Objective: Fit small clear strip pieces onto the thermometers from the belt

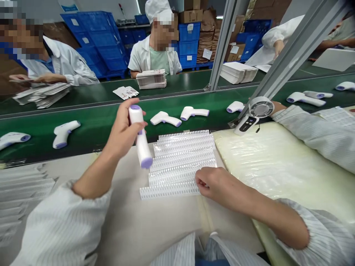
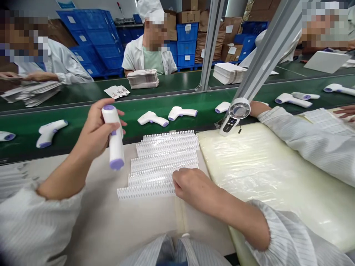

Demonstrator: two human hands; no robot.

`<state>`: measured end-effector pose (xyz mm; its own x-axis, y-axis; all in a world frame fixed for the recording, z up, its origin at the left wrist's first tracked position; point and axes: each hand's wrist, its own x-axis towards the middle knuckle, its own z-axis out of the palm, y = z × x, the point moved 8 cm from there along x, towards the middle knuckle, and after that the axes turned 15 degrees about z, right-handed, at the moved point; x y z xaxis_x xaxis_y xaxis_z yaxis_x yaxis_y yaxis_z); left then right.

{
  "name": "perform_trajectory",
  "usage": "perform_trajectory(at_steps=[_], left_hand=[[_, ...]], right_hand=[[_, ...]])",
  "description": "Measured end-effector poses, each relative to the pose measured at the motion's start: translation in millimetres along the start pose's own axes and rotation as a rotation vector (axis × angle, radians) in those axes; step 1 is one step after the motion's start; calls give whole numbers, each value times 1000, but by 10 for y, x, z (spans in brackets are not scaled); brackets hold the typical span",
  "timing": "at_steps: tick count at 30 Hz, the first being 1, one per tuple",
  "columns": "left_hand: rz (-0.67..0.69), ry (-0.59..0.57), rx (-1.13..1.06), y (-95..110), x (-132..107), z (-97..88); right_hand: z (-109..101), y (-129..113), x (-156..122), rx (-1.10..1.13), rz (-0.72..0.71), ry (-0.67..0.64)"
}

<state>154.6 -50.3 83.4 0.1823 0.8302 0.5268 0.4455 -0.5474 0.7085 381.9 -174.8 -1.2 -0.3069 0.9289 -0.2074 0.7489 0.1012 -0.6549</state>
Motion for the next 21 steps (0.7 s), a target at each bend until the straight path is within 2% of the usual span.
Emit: perform_trajectory(at_steps=[2,4,7,9,11,14,21], left_hand=[[-111,-5,-322,163,-270,255],[-237,-21,-518,281,-540,513],[-397,-141,-658,423,-886,937],[-445,-218,-724,529,-1038,1183],[-457,-270,-764,627,-1125,1362],[-462,-299,-770,706,-1185,1498],[-489,-271,-744,692,-1241,1544]], right_hand=[[-17,20,-72,83,7,-30],[-79,47,-136,296,29,-61],[-244,119,-177,791,89,-6],[-309,176,-174,1101,126,72],[-297,207,-151,1309,149,126],[-223,226,-108,1420,173,172],[-197,275,-126,1406,150,242]])
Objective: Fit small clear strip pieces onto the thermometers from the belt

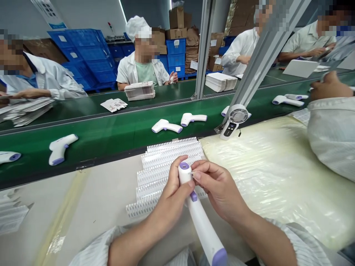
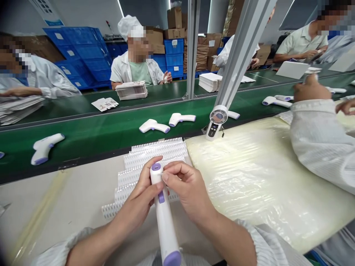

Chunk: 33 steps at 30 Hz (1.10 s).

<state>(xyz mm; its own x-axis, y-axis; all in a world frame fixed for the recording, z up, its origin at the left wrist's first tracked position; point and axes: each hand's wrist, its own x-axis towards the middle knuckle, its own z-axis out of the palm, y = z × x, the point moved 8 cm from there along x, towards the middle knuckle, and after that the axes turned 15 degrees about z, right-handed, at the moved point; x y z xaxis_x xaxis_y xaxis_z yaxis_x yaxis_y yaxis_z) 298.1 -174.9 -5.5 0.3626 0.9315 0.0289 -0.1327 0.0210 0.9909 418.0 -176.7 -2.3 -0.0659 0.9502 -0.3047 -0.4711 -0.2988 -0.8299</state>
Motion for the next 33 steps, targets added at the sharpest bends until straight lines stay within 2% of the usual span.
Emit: perform_trajectory(at_steps=[6,15,27,33], left_hand=[[-68,29,-27,-62,-19,-6],[-14,-11,-28,-30,-18,67],[0,4,-2,-110,-23,19],[44,-13,32,-77,4,39]], right_hand=[[0,19,-19,60,28,-23],[-32,14,-13,-9,-29,9],[-48,-18,-27,-88,-82,38],[-37,-27,-46,-128,-105,59]])
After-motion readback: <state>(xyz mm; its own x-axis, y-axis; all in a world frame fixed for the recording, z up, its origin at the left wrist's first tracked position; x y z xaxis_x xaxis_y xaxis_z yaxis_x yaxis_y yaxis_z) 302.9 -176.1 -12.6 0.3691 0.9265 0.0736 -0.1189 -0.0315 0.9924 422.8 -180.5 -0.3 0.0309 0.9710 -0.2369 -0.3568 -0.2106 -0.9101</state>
